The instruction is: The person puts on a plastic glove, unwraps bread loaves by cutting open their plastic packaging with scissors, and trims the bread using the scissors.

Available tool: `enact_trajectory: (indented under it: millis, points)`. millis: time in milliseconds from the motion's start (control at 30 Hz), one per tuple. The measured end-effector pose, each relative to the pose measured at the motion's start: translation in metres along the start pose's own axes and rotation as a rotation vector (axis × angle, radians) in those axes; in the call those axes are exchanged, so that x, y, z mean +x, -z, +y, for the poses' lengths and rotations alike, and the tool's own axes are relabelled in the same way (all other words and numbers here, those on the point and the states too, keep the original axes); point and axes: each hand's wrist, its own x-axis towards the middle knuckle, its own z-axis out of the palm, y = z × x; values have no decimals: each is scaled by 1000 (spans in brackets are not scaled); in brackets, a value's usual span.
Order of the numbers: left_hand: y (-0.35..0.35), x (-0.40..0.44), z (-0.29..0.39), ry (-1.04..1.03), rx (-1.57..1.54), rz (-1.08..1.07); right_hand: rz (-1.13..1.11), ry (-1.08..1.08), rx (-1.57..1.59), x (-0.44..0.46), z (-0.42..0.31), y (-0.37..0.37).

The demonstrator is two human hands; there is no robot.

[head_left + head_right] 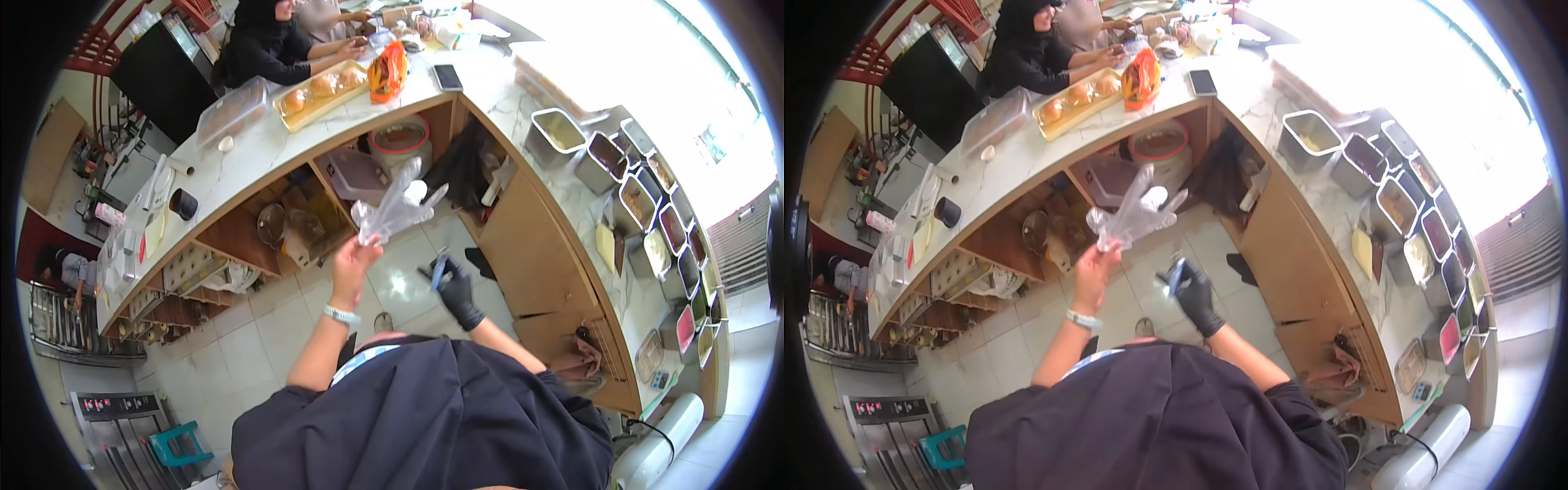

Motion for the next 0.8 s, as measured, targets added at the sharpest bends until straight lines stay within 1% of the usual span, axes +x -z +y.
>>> enact_trajectory:
  millis: [33,67,100,167,267,367,400,467,500,600,667,733,767,800]
  points:
    - [-2,7,6,18,113,52,37,-21,15,8,1,11]
    - [-4,11,13,44,54,41,72,-35,51,19,0,21]
    - [-8,17,23,58,-10,25,100,-39,163,30,-9,26]
    - [-18,26,37,83,-95,-33,170,-68,532,48,-46,25]
    - [-32,28,44,121,-157,-164,18,-171,501,66,-51,26]
    - [-32,28,42,187,-187,-246,92,-200,676,81,-62,11]
    - [-27,28,43,201,-213,-261,167,-167,671,86,-50,11]
    - [-26,24,60,227,-322,-182,263,-94,568,95,-37,15]
    - [-24,23,67,239,-377,-141,312,-44,540,97,-43,15]
    - [-12,23,65,122,-260,-122,171,143,135,92,-53,14]
    - [-12,21,60,118,-142,-136,-8,-76,716,82,-60,-5]
    - [-16,19,53,109,-19,-153,-106,6,498,70,-77,-23]
    - [-18,18,52,92,81,-135,-118,199,-12,66,-86,-26]
    - [-17,17,52,71,186,-116,-113,155,-44,68,-78,-31]
